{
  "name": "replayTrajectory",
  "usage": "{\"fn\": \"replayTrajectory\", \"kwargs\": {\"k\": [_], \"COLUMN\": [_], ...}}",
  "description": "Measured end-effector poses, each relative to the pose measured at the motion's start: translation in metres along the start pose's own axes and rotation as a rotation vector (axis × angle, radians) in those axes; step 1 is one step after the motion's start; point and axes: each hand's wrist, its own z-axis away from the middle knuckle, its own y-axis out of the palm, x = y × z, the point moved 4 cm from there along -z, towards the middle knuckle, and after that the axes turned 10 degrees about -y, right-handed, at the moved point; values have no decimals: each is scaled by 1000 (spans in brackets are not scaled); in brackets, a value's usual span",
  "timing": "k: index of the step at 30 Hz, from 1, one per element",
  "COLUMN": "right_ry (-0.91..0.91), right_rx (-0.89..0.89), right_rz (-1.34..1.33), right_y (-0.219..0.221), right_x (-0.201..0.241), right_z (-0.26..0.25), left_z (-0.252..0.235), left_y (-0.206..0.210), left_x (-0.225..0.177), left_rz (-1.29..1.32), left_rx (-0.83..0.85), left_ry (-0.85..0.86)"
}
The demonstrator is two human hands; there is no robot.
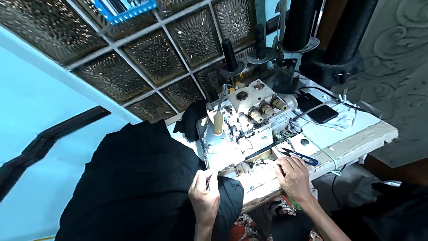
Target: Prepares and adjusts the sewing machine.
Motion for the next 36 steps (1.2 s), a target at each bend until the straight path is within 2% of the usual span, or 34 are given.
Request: {"fn": "replayTrajectory", "kwargs": {"k": [2,8,14,17,20,22,24,28,31,34,36], "right_ry": [-2,-4,-5,-2,0,1,2,-1,-6,-5,-1], "right_rx": [-5,-8,-11,-15,-23,-25,-22,-15,-22,-26,-28], "right_rz": [6,9,8,6,7,5,5,3,17,15,15], "right_y": [0,1,2,2,2,2,1,2,1,1,1], "right_x": [1,0,-1,0,0,0,0,0,0,0,1], "right_z": [0,1,1,1,0,0,1,1,1,0,1], "left_z": [2,5,0,-7,-13,-11,-8,-7,-7,-7,-11], "left_y": [-6,-13,-6,-9,-25,-30,-32,-25,-14,-7,-14], "left_x": [-4,-23,-19,-8,1,-2,-5,-11,-9,-2,6], "left_rz": [63,-422,-571,-457,-49,97,9,-353,-495,-487,-299], "left_rx": [-2,-149,-137,-76,63,93,49,-89,-121,-116,-70], "left_ry": [-5,128,79,31,-98,-107,-61,41,63,54,-7]}}
